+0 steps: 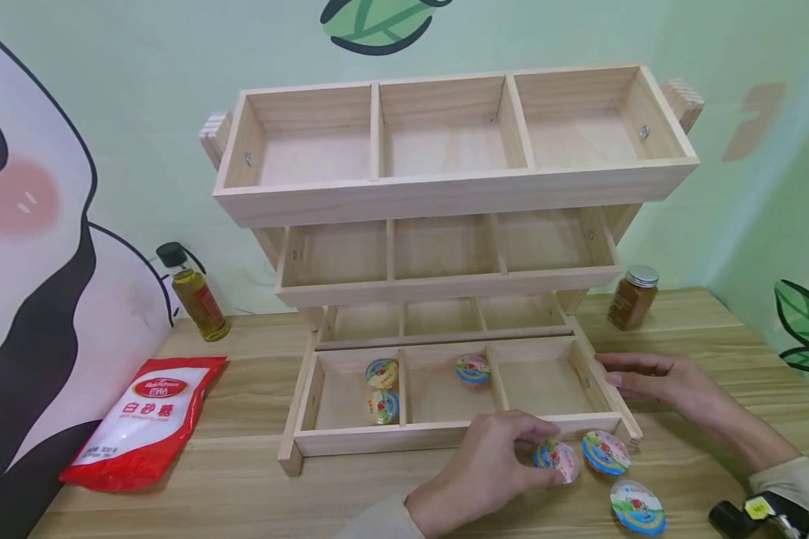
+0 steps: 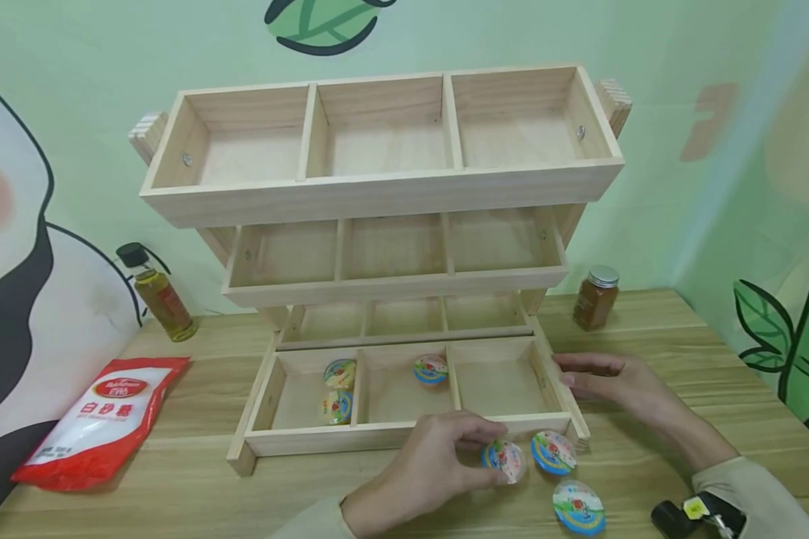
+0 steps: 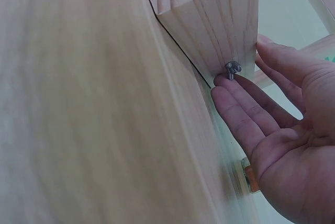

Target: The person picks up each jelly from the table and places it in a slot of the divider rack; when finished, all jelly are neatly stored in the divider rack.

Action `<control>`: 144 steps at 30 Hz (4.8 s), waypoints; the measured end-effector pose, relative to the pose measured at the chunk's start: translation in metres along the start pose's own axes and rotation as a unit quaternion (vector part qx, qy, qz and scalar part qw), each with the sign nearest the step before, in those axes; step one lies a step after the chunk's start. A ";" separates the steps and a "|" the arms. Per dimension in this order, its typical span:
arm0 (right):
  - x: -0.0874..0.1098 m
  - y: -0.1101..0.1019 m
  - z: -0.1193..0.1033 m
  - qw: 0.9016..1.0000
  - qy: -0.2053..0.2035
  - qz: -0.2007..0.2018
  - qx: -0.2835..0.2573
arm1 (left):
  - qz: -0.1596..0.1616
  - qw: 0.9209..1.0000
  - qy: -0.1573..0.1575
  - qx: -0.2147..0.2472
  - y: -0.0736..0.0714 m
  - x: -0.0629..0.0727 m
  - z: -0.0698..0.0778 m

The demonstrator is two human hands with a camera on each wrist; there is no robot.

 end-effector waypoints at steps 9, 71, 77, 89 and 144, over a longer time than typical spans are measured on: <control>0.001 0.000 -0.002 1.000 -0.003 -0.001 -0.007 | -0.013 1.000 -0.007 0.000 0.002 -0.001 -0.003; 0.001 0.000 -0.001 1.000 -0.005 0.005 -0.007 | -0.013 1.000 0.008 -0.024 0.000 -0.002 0.000; 0.002 0.001 -0.003 1.000 -0.009 0.005 -0.012 | 0.004 0.999 -0.013 0.037 -0.010 -0.003 0.007; 0.001 0.001 -0.001 1.000 -0.012 0.006 -0.016 | 0.053 0.993 -0.037 0.103 -0.041 -0.006 0.018; 0.002 0.000 -0.002 0.999 -0.023 0.001 -0.030 | 0.081 0.991 -0.111 -0.008 -0.083 -0.021 -0.027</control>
Point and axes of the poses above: each hand's wrist, its own x-axis away from the middle knuckle, its own y-axis out of the palm, z = x × y, the point moved 2 cm from there along -x, towards the middle knuckle, and after that the axes turned 12 degrees about x, right-handed, at the moved point
